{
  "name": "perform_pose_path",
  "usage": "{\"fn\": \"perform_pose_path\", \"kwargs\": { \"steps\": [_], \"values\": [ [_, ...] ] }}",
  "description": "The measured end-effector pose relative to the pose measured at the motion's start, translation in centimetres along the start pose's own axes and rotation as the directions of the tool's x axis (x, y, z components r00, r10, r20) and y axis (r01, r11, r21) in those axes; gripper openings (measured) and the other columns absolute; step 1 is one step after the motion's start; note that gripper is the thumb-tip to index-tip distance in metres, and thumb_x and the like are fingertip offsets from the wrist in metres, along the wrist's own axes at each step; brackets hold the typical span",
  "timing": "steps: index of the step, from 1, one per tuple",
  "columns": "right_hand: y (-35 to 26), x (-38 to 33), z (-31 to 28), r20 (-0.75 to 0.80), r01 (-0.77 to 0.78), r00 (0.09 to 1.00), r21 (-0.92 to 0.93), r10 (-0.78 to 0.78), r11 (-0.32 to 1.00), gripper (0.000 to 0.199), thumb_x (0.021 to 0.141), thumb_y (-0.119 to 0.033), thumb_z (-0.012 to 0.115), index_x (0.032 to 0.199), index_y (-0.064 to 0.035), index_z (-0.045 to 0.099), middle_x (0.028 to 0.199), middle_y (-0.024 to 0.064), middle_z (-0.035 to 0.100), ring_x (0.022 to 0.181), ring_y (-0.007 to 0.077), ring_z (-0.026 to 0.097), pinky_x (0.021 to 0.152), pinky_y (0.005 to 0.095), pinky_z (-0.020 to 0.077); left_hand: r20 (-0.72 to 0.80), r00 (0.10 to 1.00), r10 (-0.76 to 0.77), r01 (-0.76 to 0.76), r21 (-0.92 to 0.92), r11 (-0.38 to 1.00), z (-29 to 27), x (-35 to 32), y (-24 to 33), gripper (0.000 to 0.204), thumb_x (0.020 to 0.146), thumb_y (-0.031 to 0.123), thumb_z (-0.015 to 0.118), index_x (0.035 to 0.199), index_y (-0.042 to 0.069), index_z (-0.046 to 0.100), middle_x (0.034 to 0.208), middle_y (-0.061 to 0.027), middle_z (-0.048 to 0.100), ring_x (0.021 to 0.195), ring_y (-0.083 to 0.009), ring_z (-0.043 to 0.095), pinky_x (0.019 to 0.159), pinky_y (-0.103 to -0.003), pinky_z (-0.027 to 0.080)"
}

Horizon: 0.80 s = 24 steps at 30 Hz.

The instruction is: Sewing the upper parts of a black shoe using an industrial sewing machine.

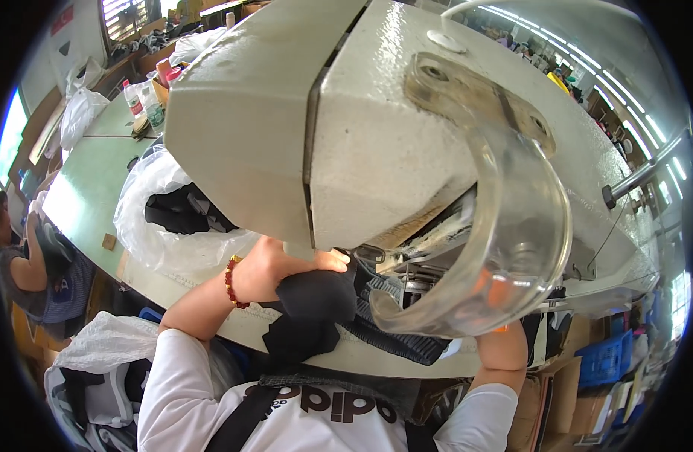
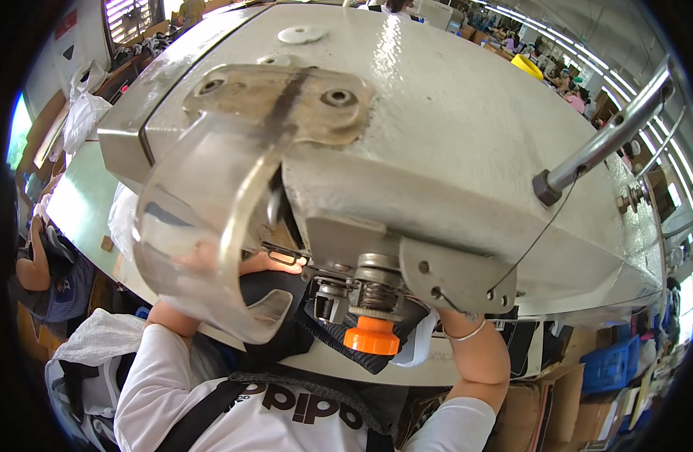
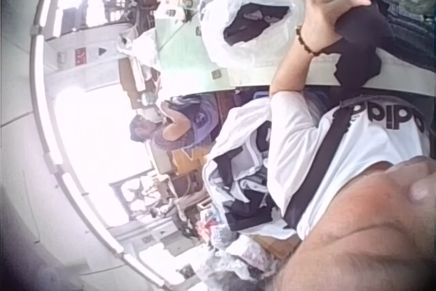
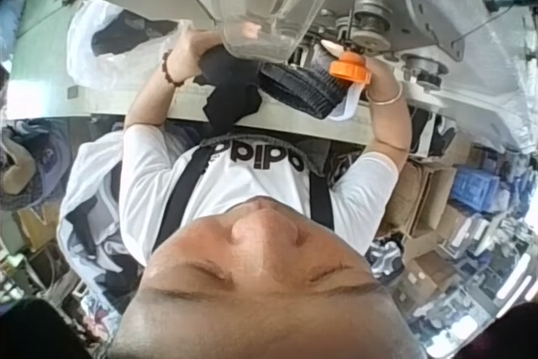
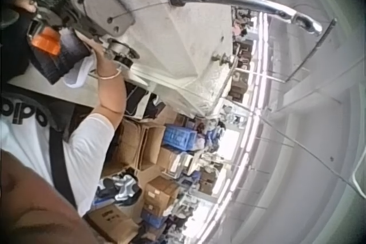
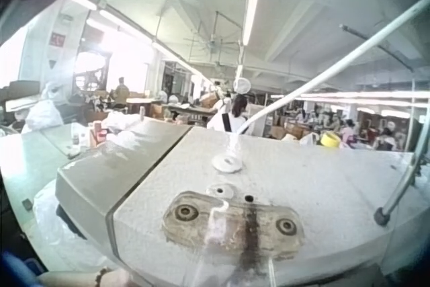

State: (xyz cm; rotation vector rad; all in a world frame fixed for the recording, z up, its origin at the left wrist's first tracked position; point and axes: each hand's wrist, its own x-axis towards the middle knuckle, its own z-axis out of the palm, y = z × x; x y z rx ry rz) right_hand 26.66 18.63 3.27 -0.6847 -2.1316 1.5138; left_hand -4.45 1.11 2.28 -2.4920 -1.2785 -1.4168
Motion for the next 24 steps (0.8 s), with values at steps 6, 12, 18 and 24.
{"fn": "perform_pose_path", "kwargs": {
  "steps": [6,12,18,24],
  "values": [
    [-0.2,1.2,0.0,0.011,0.009,1.000,-0.020,-0.008,1.000,0.017,0.095,-0.001,0.058,0.103,0.0026,0.073,0.099,0.0171,0.074,0.088,0.0325,0.069,0.083,0.0381,0.0542,-0.060,0.911,-0.408,0.327,-0.497,0.804,1.8,-2.4,-1.2,0.036,0.080,-0.013,0.065,0.109,0.003,0.080,0.111,-0.0115,0.079,0.106,-0.0280,0.074,0.093,-0.039,0.055],
    [-0.7,2.9,-0.2,0.041,0.027,0.999,-0.041,-0.025,0.999,0.017,0.095,0.000,0.058,0.103,0.0028,0.073,0.099,0.0169,0.074,0.088,0.0324,0.069,0.084,0.0379,0.0540,-0.270,0.855,-0.443,0.360,-0.305,0.882,2.3,-2.9,-1.1,0.022,0.090,-0.012,0.067,0.106,0.000,0.075,0.098,-0.0066,0.077,0.095,-0.0215,0.073,0.084,-0.036,0.057],
    [-1.0,3.4,-0.1,0.059,0.031,0.998,-0.036,-0.029,0.999,0.018,0.095,0.000,0.058,0.103,0.0030,0.073,0.099,0.0167,0.074,0.088,0.0322,0.068,0.084,0.0376,0.0539,-0.027,0.941,-0.338,0.296,-0.424,0.856,0.8,-1.8,-1.4,0.021,0.091,-0.009,0.068,0.108,0.001,0.076,0.111,-0.0115,0.078,0.108,-0.0237,0.074,0.093,-0.038,0.057],
    [-1.0,3.5,-0.1,0.054,0.016,0.998,-0.021,-0.015,1.000,0.018,0.095,0.000,0.057,0.104,0.0031,0.073,0.099,0.0166,0.074,0.089,0.0321,0.068,0.084,0.0373,0.0537,0.150,0.978,-0.146,0.194,-0.383,0.903,-0.5,-1.3,-1.4,0.030,0.086,0.010,0.074,0.116,0.004,0.077,0.125,-0.0131,0.077,0.121,-0.0299,0.072,0.107,-0.045,0.051]
  ]
}}
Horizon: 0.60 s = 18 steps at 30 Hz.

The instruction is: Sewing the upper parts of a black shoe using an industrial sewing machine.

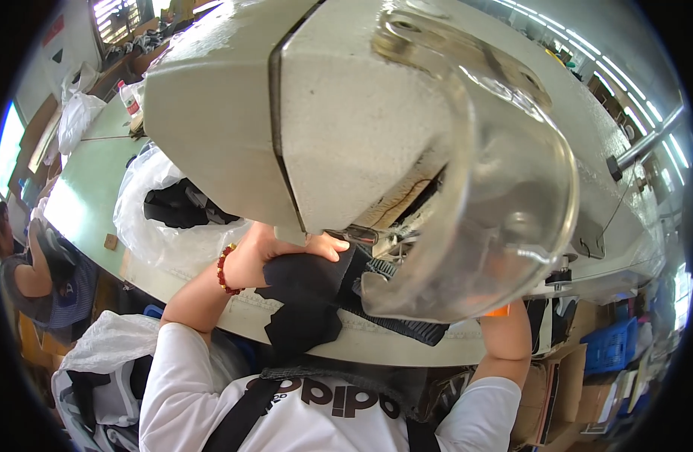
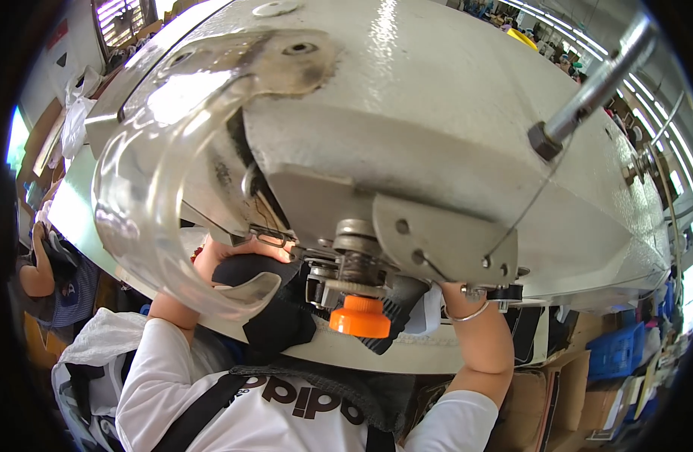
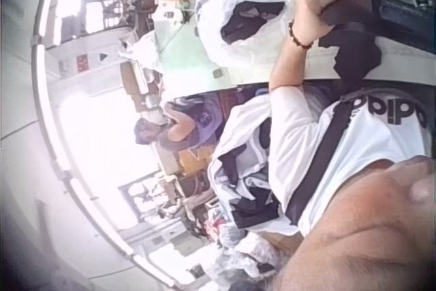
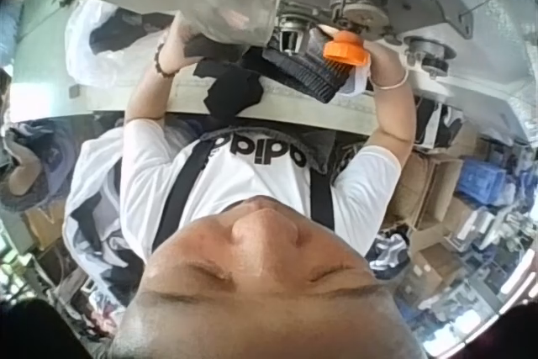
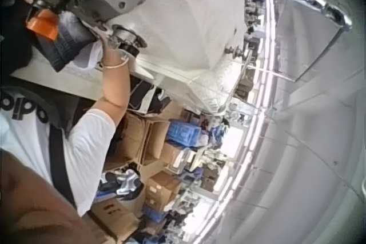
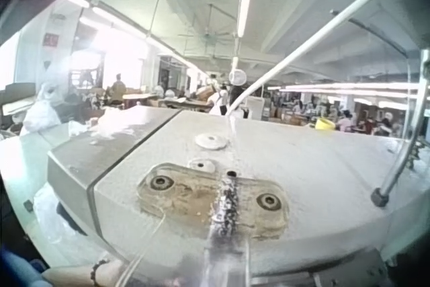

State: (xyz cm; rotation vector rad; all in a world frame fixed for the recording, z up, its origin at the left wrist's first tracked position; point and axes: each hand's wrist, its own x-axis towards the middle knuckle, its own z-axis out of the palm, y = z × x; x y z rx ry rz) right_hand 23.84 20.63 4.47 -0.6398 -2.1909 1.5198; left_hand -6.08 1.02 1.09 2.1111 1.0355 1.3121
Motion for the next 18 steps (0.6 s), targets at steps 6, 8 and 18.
{"fn": "perform_pose_path", "kwargs": {
  "steps": [6,8,18],
  "values": [
    [0.5,-1.5,0.4,-0.036,-0.005,0.999,0.014,0.006,1.000,0.018,0.095,0.000,0.057,0.104,0.0033,0.072,0.099,0.0164,0.074,0.089,0.0320,0.068,0.085,0.0371,0.0536,0.040,0.997,-0.065,0.063,0.036,0.997,-0.1,0.1,-0.7,0.036,0.082,0.014,0.076,0.117,0.007,0.078,0.130,-0.0100,0.076,0.121,-0.0327,0.071,0.109,-0.048,0.049],
    [0.8,-2.0,0.6,-0.048,-0.003,0.999,0.021,0.004,1.000,0.018,0.095,0.000,0.057,0.104,0.0033,0.072,0.099,0.0163,0.074,0.089,0.0319,0.068,0.085,0.0370,0.0535,0.050,0.998,0.030,-0.040,0.211,0.977,-0.3,0.1,-0.5,0.035,0.083,0.011,0.074,0.118,0.007,0.078,0.130,-0.0088,0.076,0.121,-0.0320,0.070,0.109,-0.048,0.049],
    [1.2,-2.8,1.0,-0.089,0.000,0.996,0.028,0.002,1.000,0.019,0.095,0.000,0.056,0.104,0.0036,0.072,0.100,0.0160,0.074,0.089,0.0317,0.068,0.085,0.0365,0.0533,0.058,0.996,0.071,-0.081,0.203,0.976,-0.9,0.5,-1.3,0.036,0.083,0.008,0.075,0.119,0.009,0.077,0.125,-0.0090,0.077,0.122,-0.0332,0.068,0.108,-0.045,0.048]
  ]
}}
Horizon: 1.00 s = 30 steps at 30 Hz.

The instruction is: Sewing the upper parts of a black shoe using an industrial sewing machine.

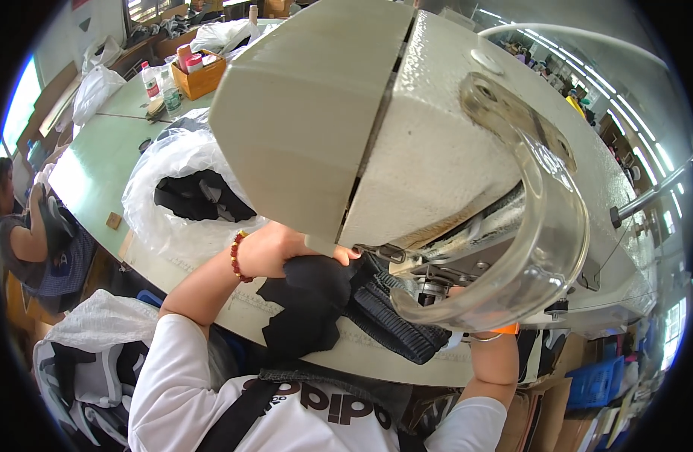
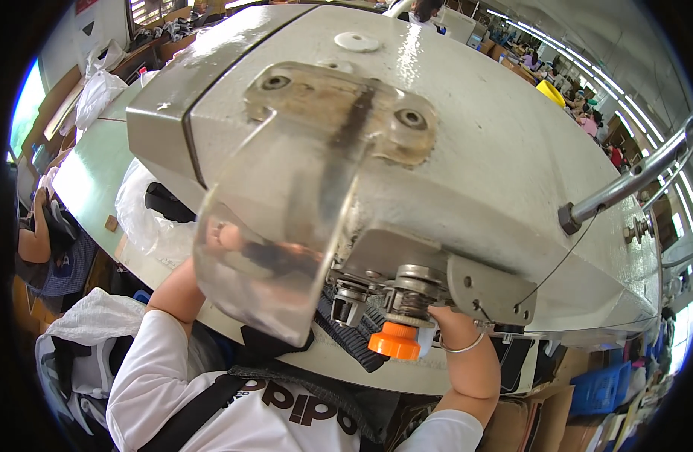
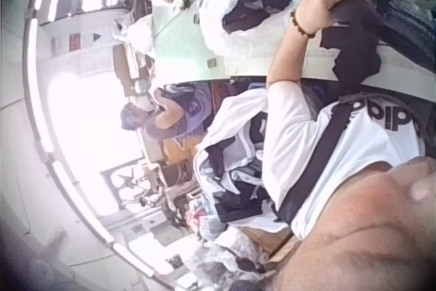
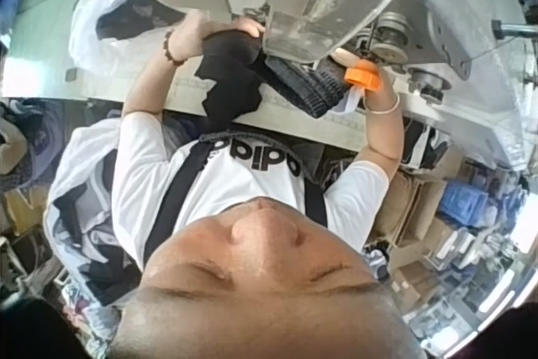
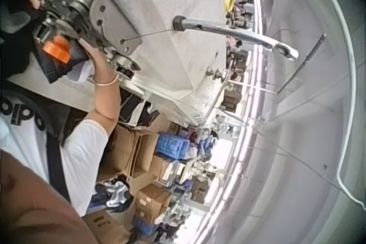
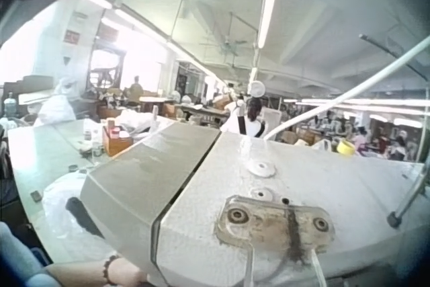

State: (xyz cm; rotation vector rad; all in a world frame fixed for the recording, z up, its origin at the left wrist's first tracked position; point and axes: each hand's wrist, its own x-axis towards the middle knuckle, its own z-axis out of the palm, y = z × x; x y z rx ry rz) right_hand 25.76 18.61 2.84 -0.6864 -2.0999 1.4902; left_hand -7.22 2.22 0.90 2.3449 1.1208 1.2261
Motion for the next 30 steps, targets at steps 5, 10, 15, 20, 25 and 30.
{"fn": "perform_pose_path", "kwargs": {
  "steps": [5,10,15,20,25,30],
  "values": [
    [-0.4,-0.2,0.1,-0.021,0.002,1.000,-0.018,-0.003,1.000,0.019,0.095,0.001,0.056,0.104,0.0037,0.072,0.100,0.0158,0.074,0.089,0.0315,0.067,0.085,0.0363,0.0531,0.000,1.000,0.004,-0.004,0.030,1.000,-0.2,-0.1,-0.3,0.038,0.081,0.010,0.078,0.119,0.010,0.077,0.122,-0.0091,0.077,0.118,-0.0328,0.069,0.105,-0.044,0.049],
    [-0.4,-0.2,0.1,-0.044,0.014,0.999,-0.050,-0.017,0.999,0.019,0.095,0.001,0.056,0.105,0.0039,0.072,0.100,0.0157,0.073,0.089,0.0314,0.067,0.085,0.0361,0.0530,-0.026,1.000,-0.016,0.015,-0.057,0.998,0.0,0.1,-0.3,0.040,0.078,0.006,0.078,0.117,0.007,0.078,0.122,-0.0114,0.077,0.117,-0.0313,0.071,0.104,-0.042,0.051],
    [-1.9,-0.6,-0.2,-0.125,0.041,0.990,-0.142,-0.059,0.989,0.019,0.095,0.001,0.055,0.105,0.0040,0.072,0.100,0.0155,0.073,0.090,0.0313,0.067,0.086,0.0359,0.0529,-0.061,0.988,-0.144,0.121,-0.292,0.949,0.2,0.4,0.3,0.042,0.075,-0.005,0.070,0.115,0.004,0.078,0.121,-0.0141,0.077,0.119,-0.0309,0.071,0.106,-0.041,0.052],
    [-4.7,-8.1,4.3,-0.499,0.047,0.578,-0.770,-0.646,0.637,0.020,0.095,0.001,0.055,0.105,0.0041,0.072,0.100,0.0154,0.073,0.090,0.0312,0.067,0.086,0.0357,0.0527,-0.169,0.980,-0.103,0.059,-0.248,0.967,0.6,0.4,1.1,0.047,0.073,-0.015,0.062,0.113,0.003,0.078,0.118,-0.0134,0.078,0.117,-0.0300,0.072,0.105,-0.040,0.053],
    [-3.5,-9.7,12.5,0.476,0.828,0.404,-0.553,-0.781,0.091,0.035,0.098,-0.022,0.065,0.120,0.0050,0.071,0.124,0.0193,0.071,0.119,0.0331,0.068,0.101,0.0437,0.0589,-0.193,0.972,-0.134,0.107,-0.141,0.984,1.2,0.6,2.3,0.039,0.077,-0.015,0.066,0.110,0.002,0.077,0.114,-0.0121,0.078,0.110,-0.0297,0.074,0.098,-0.038,0.056],
    [-0.9,-4.5,14.0,0.249,0.164,0.775,-0.967,-0.580,-0.196,0.069,0.082,-0.037,0.079,0.139,-0.0015,0.063,0.152,0.0204,0.055,0.137,0.0332,0.058,0.107,0.0617,0.0415,-0.347,0.869,-0.353,0.284,-0.235,0.930,3.4,0.0,3.9,0.025,0.088,-0.008,0.073,0.111,0.001,0.077,0.111,-0.0132,0.079,0.105,-0.0287,0.076,0.096,-0.038,0.058]
  ]
}}
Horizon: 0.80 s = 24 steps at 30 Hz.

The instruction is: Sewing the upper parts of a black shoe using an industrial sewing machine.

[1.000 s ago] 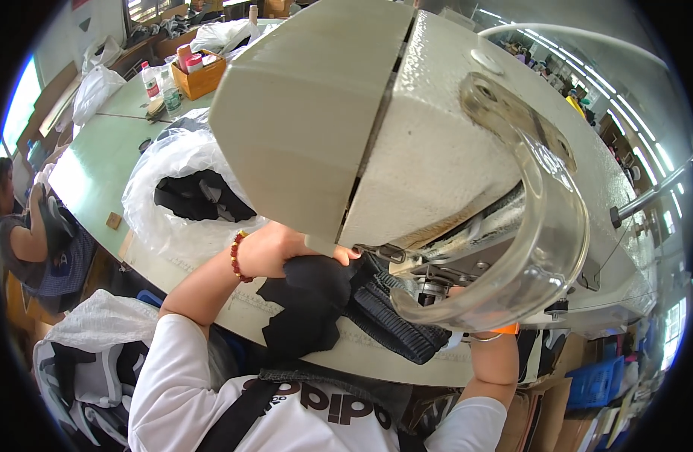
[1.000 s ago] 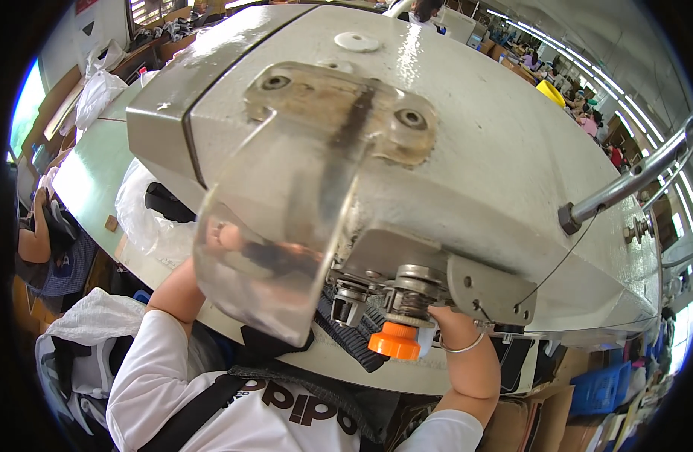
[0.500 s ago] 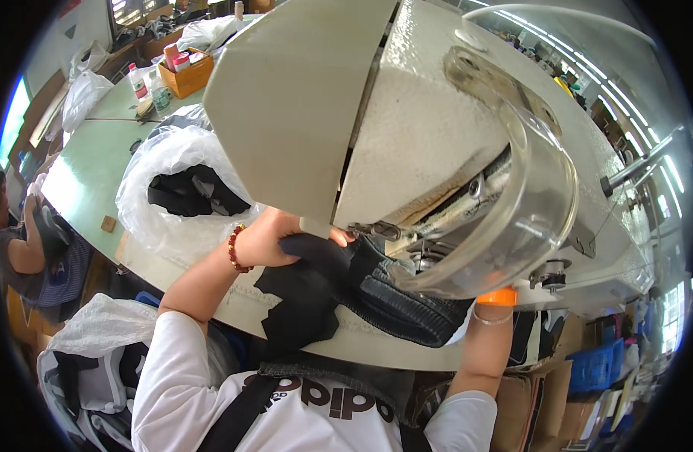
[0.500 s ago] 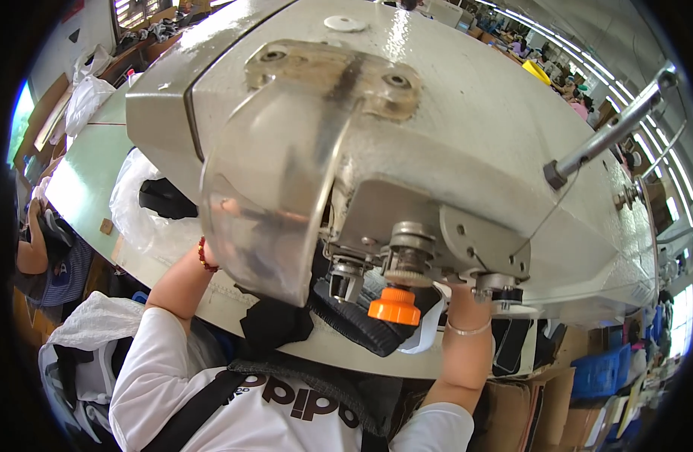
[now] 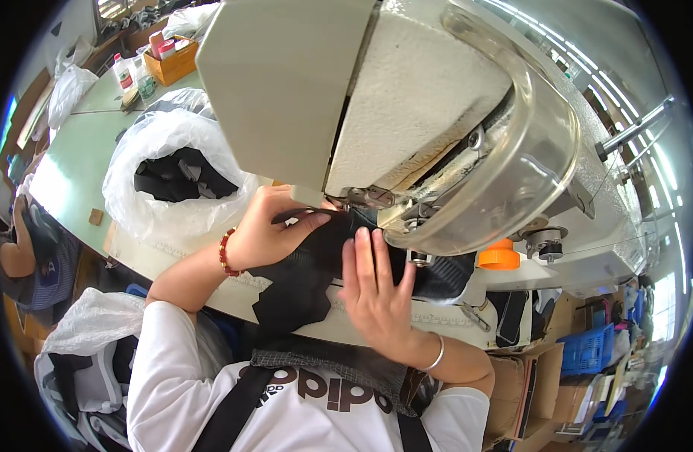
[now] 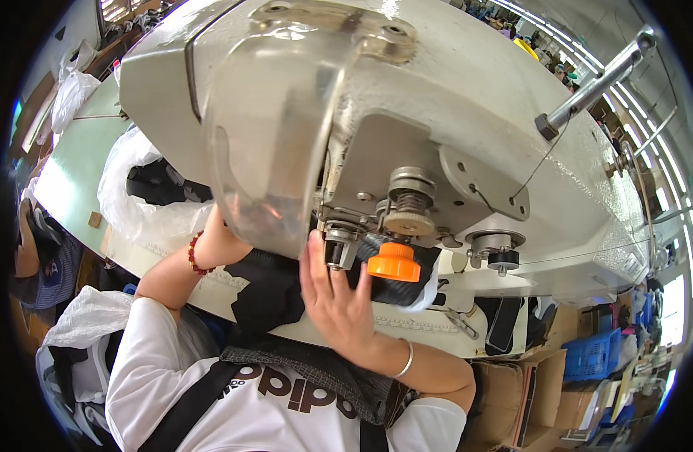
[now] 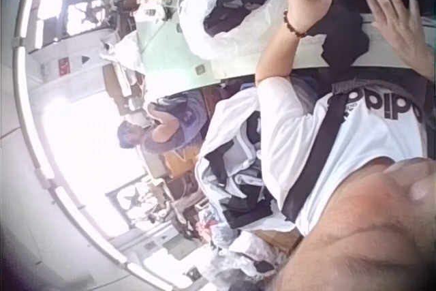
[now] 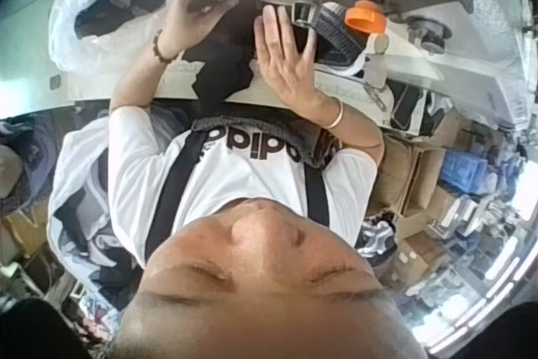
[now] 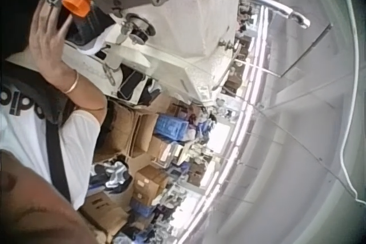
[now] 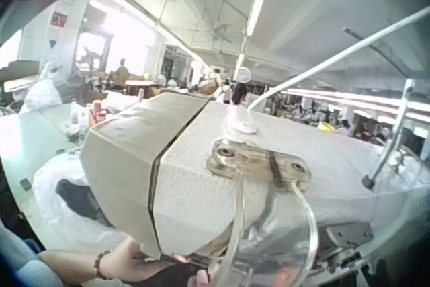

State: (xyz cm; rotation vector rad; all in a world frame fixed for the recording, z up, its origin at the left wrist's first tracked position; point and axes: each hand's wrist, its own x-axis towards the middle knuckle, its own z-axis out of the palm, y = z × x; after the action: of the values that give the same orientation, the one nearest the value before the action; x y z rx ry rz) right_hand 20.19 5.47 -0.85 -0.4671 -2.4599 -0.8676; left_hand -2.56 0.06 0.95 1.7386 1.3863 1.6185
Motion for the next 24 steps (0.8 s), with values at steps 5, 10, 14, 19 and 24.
{"fn": "perform_pose_path", "kwargs": {
  "steps": [5,10,14,19,24],
  "values": [
    [2.6,0.6,2.2,-0.198,0.023,0.980,0.139,0.005,0.990,0.019,0.083,-0.010,0.072,0.102,-0.0108,0.070,0.139,0.0091,0.070,0.099,0.0216,0.073,0.080,0.0387,0.0557,0.024,0.994,0.103,-0.105,0.133,0.986,0.1,0.0,-1.5,0.028,0.086,-0.010,0.070,0.110,0.001,0.078,0.112,-0.0154,0.079,0.109,-0.0282,0.075,0.099,-0.038,0.057],
    [6.3,0.5,0.8,-0.073,0.167,0.985,0.259,-0.153,0.951,0.013,0.077,-0.013,0.073,0.086,-0.0144,0.063,0.118,0.0075,0.069,0.095,0.0235,0.071,0.074,0.0336,0.0554,0.242,0.964,0.114,-0.114,-0.011,0.993,-2.0,0.8,-2.6,0.054,0.064,-0.020,0.054,0.109,0.000,0.078,0.118,-0.0171,0.078,0.118,-0.0328,0.073,0.104,-0.042,0.055],
    [7.0,0.7,-0.2,0.002,0.155,0.986,0.351,-0.167,0.923,0.015,0.075,-0.014,0.073,0.086,-0.0134,0.063,0.118,0.0053,0.069,0.096,0.0228,0.071,0.077,0.0357,0.0566,0.254,0.965,0.066,0.013,-0.296,0.955,-2.8,1.7,-2.8,0.054,0.067,-0.025,0.051,0.108,-0.002,0.077,0.113,-0.0179,0.079,0.119,-0.0344,0.073,0.104,-0.045,0.056],
    [5.9,1.1,-0.5,-0.014,0.108,0.994,0.355,-0.110,0.929,0.017,0.077,-0.008,0.071,0.077,-0.0087,0.055,0.136,0.0057,0.073,0.099,0.0191,0.074,0.078,0.0345,0.0578,0.238,0.970,0.041,0.054,-0.378,0.924,-2.8,1.8,-2.7,0.051,0.071,-0.027,0.050,0.108,-0.003,0.077,0.112,-0.0178,0.079,0.115,-0.0347,0.074,0.103,-0.045,0.057],
    [5.2,1.4,-0.7,-0.028,0.118,0.993,0.319,-0.115,0.940,0.016,0.077,-0.007,0.070,0.077,-0.0090,0.055,0.131,0.0075,0.075,0.105,0.0232,0.075,0.078,0.0350,0.0579,0.292,0.941,0.172,-0.127,-0.166,0.978,-2.9,2.2,-2.0,0.042,0.077,-0.019,0.055,0.107,-0.001,0.078,0.112,-0.0167,0.079,0.115,-0.0335,0.074,0.102,-0.044,0.057]
  ]
}}
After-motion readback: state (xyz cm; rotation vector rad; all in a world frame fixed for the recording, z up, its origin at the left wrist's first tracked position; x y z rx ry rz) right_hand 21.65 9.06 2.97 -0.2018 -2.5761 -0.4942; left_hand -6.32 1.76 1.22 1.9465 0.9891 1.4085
